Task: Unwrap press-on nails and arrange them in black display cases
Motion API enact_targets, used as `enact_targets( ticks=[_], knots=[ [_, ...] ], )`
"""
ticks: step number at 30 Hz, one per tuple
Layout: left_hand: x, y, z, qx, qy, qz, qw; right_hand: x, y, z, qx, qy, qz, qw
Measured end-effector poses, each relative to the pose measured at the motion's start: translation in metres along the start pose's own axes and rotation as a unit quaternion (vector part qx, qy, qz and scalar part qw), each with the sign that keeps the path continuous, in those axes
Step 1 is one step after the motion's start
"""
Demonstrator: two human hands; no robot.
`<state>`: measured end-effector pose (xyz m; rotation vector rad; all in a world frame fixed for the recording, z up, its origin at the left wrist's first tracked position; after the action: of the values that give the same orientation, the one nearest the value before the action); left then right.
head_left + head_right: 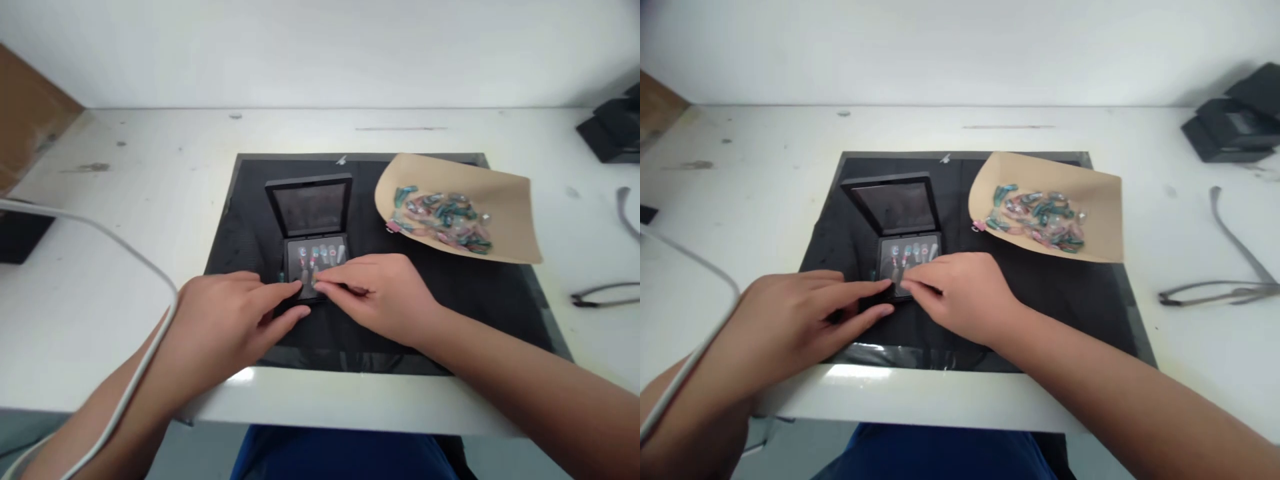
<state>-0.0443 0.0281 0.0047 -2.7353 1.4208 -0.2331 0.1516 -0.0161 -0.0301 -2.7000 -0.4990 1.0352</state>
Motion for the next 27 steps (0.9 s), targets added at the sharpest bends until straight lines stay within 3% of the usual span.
enact_targets(
  ticks=[3, 6, 9, 11, 13, 17, 21, 24, 27],
  knots=[
    [-0.001, 0.0, 0.0, -0.008, -0.001, 0.015, 1.0, -0.009, 0.001, -0.016, 0.035, -0.045, -0.046, 0.997],
    [-0.001, -0.001, 0.001, -0.013, 0.014, 0.011, 1.0, -0.011, 0.002, -0.051, 0.083, 0.01, -0.034, 0.996],
    [0.0, -0.001, 0.002, -0.02, 0.028, -0.002, 0.999, 0.011, 0.002, -0.095, 0.144, 0.108, 0.065, 0.982],
    [0.0, -0.001, 0.004, -0.022, 0.031, -0.011, 0.999, 0.037, 0.005, -0.124, 0.205, 0.124, 0.168, 0.956],
    [-0.002, 0.0, 0.004, -0.021, 0.03, -0.018, 0.999, 0.064, 0.008, -0.143, 0.219, 0.133, 0.235, 0.938],
    [-0.005, -0.001, 0.004, -0.019, 0.037, -0.019, 0.999, 0.101, 0.013, -0.153, 0.095, 0.086, 0.329, 0.936],
    [-0.009, -0.001, 0.004, -0.005, 0.062, -0.015, 0.998, 0.108, 0.016, -0.151, 0.0, 0.087, 0.401, 0.912],
    [-0.012, 0.002, 0.006, 0.003, 0.081, -0.024, 0.996, 0.108, 0.015, -0.146, -0.051, 0.111, 0.404, 0.907],
    [-0.016, 0.008, 0.012, -0.009, 0.089, -0.034, 0.995, 0.11, 0.015, -0.14, -0.074, 0.108, 0.355, 0.925]
  ],
)
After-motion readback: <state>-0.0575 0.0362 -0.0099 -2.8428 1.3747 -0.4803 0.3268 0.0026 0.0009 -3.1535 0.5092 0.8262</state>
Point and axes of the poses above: each hand's wrist, its own y-axis away from the middle knuckle, its own z-axis out of the palm, x = y × z, the point moved 3 cm from there along -y, towards the middle knuckle
